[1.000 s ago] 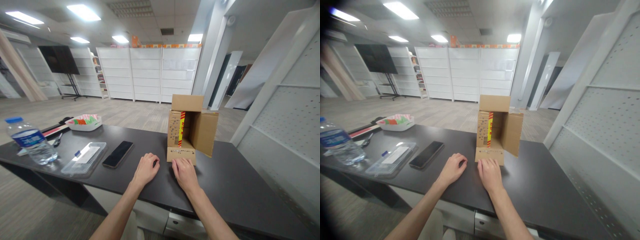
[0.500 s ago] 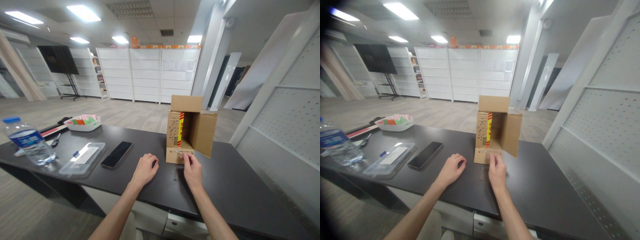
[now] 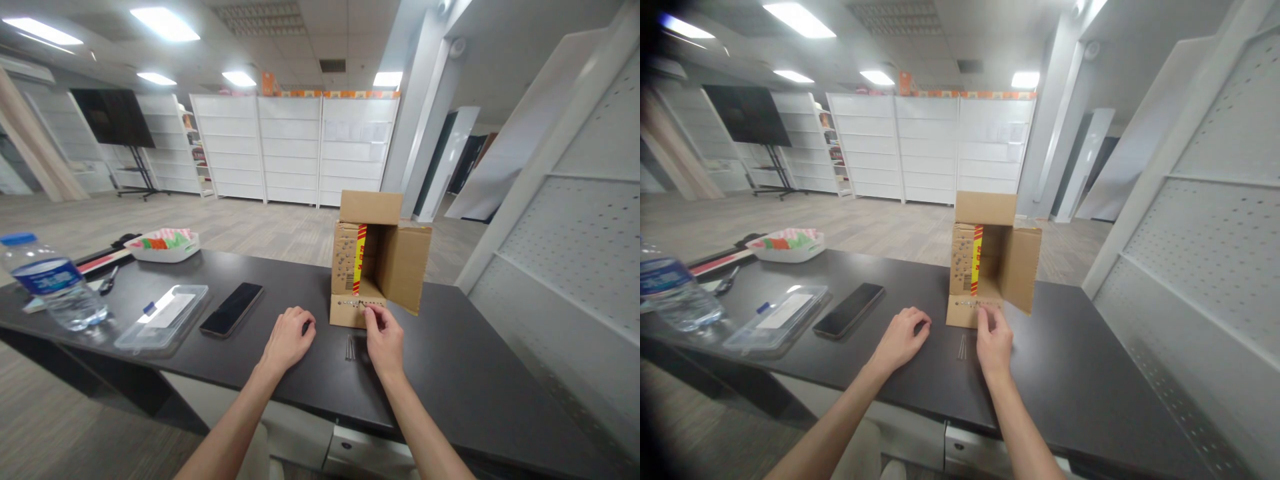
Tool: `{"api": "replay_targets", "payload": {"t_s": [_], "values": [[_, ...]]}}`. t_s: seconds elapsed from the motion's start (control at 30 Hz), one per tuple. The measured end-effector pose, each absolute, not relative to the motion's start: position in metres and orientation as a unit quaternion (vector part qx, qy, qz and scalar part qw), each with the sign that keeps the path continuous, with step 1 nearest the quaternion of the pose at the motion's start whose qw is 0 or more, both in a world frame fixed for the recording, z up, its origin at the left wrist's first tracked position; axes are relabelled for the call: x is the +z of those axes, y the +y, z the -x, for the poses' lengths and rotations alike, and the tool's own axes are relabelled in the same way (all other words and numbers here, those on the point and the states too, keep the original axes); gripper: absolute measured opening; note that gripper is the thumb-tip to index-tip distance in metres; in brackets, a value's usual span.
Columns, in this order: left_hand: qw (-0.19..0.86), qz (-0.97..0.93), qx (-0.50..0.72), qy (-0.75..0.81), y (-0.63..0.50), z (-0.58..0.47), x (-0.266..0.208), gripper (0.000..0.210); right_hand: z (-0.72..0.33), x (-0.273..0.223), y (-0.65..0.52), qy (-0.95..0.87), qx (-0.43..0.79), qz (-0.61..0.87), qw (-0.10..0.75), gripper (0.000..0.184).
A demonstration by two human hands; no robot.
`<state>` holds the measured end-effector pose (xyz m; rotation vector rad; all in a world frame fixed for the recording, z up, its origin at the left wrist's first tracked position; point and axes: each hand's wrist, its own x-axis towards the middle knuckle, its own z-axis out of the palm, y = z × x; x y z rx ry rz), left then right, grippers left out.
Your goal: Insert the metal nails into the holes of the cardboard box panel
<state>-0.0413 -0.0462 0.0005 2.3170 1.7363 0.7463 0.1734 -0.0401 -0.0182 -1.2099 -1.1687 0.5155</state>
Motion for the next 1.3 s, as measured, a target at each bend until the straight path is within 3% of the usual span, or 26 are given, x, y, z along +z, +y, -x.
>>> {"api": "replay_targets", "payload": {"t_s": [0.93, 1.3], "values": [[0.076, -0.773, 0.256, 0.575, -0.0459, 0.0411, -0.0001, 0.017, -0.1735, -0.0193, -0.0407, -0.535, 0.215, 0.513, 0.636, 0.03], [0.076, -0.774, 0.256, 0.574, -0.0469, 0.0409, 0.0017, 0.018, -0.1756, -0.0238, -0.0386, -0.541, 0.212, 0.52, 0.627, 0.034]]}}
